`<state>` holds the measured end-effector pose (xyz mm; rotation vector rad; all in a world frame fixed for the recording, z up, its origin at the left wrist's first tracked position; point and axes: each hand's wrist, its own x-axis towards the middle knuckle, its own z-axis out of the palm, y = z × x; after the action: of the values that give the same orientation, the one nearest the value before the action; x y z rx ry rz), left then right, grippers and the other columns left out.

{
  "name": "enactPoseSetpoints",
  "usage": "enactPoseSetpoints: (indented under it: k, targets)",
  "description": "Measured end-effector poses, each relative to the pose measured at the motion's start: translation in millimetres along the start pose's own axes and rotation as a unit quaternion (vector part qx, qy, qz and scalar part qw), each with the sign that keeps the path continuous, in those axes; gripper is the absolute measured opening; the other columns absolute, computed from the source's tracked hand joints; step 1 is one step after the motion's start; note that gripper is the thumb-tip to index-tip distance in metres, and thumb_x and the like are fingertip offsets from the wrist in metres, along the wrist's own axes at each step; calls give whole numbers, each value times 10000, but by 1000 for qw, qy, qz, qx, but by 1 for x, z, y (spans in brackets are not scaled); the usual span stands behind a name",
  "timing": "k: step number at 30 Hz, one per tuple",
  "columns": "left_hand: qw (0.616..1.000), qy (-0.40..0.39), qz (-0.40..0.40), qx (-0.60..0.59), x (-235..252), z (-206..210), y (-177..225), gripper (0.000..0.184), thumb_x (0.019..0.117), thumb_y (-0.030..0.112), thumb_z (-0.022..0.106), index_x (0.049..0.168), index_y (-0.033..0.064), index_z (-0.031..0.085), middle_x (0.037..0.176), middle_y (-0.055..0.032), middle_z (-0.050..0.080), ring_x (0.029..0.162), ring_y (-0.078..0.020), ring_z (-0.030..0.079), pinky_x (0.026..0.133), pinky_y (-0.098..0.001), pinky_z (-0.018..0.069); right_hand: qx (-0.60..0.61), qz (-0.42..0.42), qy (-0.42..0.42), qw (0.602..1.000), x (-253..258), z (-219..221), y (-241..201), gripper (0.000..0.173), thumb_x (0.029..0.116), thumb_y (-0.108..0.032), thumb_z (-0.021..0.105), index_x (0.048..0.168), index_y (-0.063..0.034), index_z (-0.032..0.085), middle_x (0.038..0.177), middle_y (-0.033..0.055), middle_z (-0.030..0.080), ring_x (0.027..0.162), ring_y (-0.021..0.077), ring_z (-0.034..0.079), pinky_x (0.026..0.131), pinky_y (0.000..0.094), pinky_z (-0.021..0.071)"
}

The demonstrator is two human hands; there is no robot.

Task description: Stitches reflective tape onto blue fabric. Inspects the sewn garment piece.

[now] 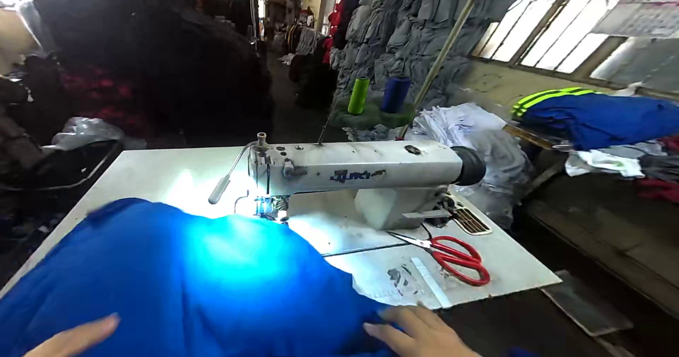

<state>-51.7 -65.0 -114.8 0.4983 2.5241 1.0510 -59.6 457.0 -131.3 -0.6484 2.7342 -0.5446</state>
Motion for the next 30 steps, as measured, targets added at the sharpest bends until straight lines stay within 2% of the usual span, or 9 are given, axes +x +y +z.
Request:
enactPoseSetpoints:
  k: [2, 4, 7, 11, 14, 17, 20, 25, 30]
  targets:
    - [993, 81, -56, 65, 39, 32, -44, 679, 1046, 393, 498, 1547, -47, 372, 1601, -346, 289, 1500, -534, 242, 1207, -675, 173, 28, -1, 7, 1000, 27, 32, -2, 618, 930, -400, 728, 1440, -81, 591, 1487, 276, 517, 1406, 508, 443, 1159, 735, 255]
    - [963, 177, -148, 137, 67, 61, -67, 647, 1079, 440, 384, 1576, 26, 366, 1626, -353, 217, 1503, -571, 181, 1164, -768, 82, 31, 24, 39, 998, 51, 60, -8, 593, 1010, -418, 602, 1492, -79, 536, 1551, 233, 468, 1473, 447, 385, 1194, 699, 217]
    - [932, 247, -172, 202, 64, 81, -83, 603, 1067, 418, 431, 1546, 52, 434, 1605, -344, 285, 1480, -582, 241, 1135, -798, 111, -3, 49, 74, 996, 52, 85, 1, 592, 1039, -412, 542, 1510, -56, 504, 1571, 208, 454, 1488, 416, 376, 1193, 685, 229]
    - [937, 235, -168, 197, 47, 77, -57, 521, 1044, 306, 534, 1451, -19, 529, 1513, -377, 410, 1404, -601, 367, 1122, -784, 202, -49, 79, 143, 985, 39, 84, 6, 517, 1039, -295, 558, 1437, 36, 550, 1516, 284, 485, 1433, 487, 426, 1166, 715, 249]
    - [952, 221, -41, 206, 78, 89, -34, 351, 1021, 101, 516, 1332, 8, 650, 1435, -291, 552, 1330, -532, 510, 1106, -751, 294, -23, 19, 214, 976, 48, 93, -38, 383, 1034, -176, 561, 1344, 38, 628, 1395, 272, 604, 1325, 464, 560, 1110, 676, 383]
    - [959, 187, -22, 210, 117, 104, -30, 440, 1047, 312, 481, 1436, 152, 609, 1563, -179, 470, 1444, -427, 434, 1149, -752, 207, -5, 39, 153, 988, 62, 118, -56, 565, 1075, -375, 475, 1464, 33, 519, 1517, 258, 498, 1426, 425, 465, 1185, 629, 303]
    - [942, 223, -42, 246, 133, 103, -48, 551, 1024, 468, 414, 1493, 213, 551, 1606, -152, 417, 1473, -412, 396, 1109, -801, 189, -57, 25, 134, 989, 84, 119, -31, 731, 1054, -554, 386, 1526, 0, 454, 1591, 206, 426, 1481, 377, 404, 1206, 607, 277]
    - [923, 268, -61, 268, 136, 102, -61, 630, 1010, 552, 353, 1494, 199, 547, 1586, -176, 438, 1457, -429, 414, 1095, -791, 225, -93, -86, 133, 983, 126, 97, 12, 735, 1049, -623, 261, 1544, -123, 473, 1629, 59, 410, 1517, 239, 366, 1231, 527, 286]
    - [906, 301, -93, 282, 151, 104, -63, 663, 1012, 565, 295, 1506, 194, 536, 1583, -170, 445, 1458, -425, 415, 1095, -794, 212, -107, -117, 80, 984, 162, 75, 32, 710, 1059, -615, 257, 1587, -163, 402, 1665, 29, 345, 1553, 192, 281, 1264, 490, 222]
